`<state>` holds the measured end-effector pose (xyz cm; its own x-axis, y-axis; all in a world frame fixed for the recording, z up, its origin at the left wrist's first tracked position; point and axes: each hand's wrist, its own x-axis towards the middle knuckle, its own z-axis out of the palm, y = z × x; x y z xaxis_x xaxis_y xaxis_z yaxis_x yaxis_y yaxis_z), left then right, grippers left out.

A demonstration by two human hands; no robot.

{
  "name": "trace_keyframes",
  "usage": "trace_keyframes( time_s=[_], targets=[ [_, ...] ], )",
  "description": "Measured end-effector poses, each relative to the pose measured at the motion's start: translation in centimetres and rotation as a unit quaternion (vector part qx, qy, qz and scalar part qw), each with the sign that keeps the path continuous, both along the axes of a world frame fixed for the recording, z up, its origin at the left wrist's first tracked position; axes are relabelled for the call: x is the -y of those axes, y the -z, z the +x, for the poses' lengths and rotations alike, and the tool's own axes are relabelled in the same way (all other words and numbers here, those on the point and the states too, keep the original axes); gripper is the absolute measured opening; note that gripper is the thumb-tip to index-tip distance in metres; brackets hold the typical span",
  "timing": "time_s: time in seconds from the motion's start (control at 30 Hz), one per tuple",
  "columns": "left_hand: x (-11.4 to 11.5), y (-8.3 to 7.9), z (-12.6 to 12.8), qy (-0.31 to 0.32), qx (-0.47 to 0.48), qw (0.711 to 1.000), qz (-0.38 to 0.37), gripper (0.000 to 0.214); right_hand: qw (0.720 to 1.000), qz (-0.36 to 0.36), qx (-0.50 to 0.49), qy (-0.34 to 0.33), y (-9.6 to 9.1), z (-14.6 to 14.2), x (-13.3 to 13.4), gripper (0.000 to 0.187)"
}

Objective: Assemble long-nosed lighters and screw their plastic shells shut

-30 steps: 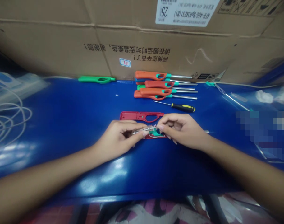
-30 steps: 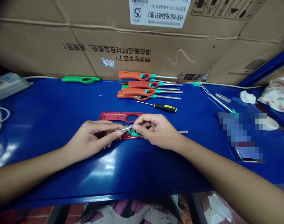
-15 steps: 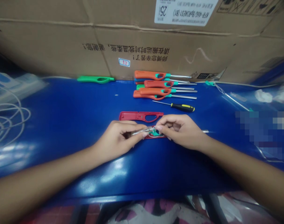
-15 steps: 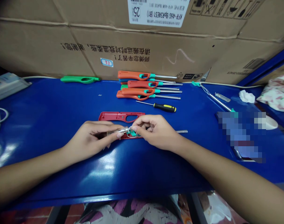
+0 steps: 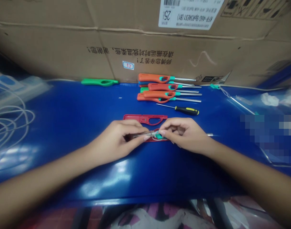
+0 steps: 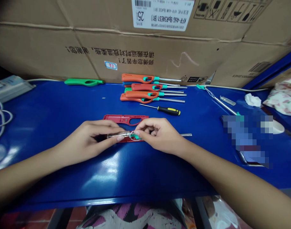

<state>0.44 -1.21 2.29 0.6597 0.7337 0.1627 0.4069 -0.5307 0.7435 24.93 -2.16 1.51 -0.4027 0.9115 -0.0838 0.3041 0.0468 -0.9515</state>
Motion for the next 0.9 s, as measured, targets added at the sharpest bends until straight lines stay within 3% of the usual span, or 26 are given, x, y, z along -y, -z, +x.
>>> trace_keyframes(
  time_s=[0.17,0.37,0.53,0.7,0.77,0.9],
  targets=[
    [-0.4,-1.1,-0.9,0.027,-0.073,0.995,0.061,0.023,1.000,0.015,0.010,0.002,0.0,0.1,0.1,0.021],
    [-0.4,-1.0,-1.2,0.052,-0.118,0.988,0.088,0.017,0.999,0.029,0.019,-0.006,0.1,0.2,0.1,0.021],
    [-0.3,-1.0,-1.2,0.041,-0.152,0.983,0.097,0.017,0.992,0.116,0.050,-0.009,0.2,0.4,0.3,0.016],
    [-0.3,-1.3,-1.2,0.029,-0.145,0.986,0.082,0.021,0.926,0.349,0.134,-0.058,0.1,1.0,0.2,0.013],
    [-0.3,-1.3,-1.2,0.032,-0.136,0.988,0.068,0.021,0.901,0.383,0.177,-0.102,-0.1,1.2,0.0,0.017],
    [-0.5,-1.0,-1.2,0.026,-0.110,0.992,0.046,0.018,0.878,0.370,0.261,-0.156,-0.2,1.3,-0.1,0.026]
  ],
)
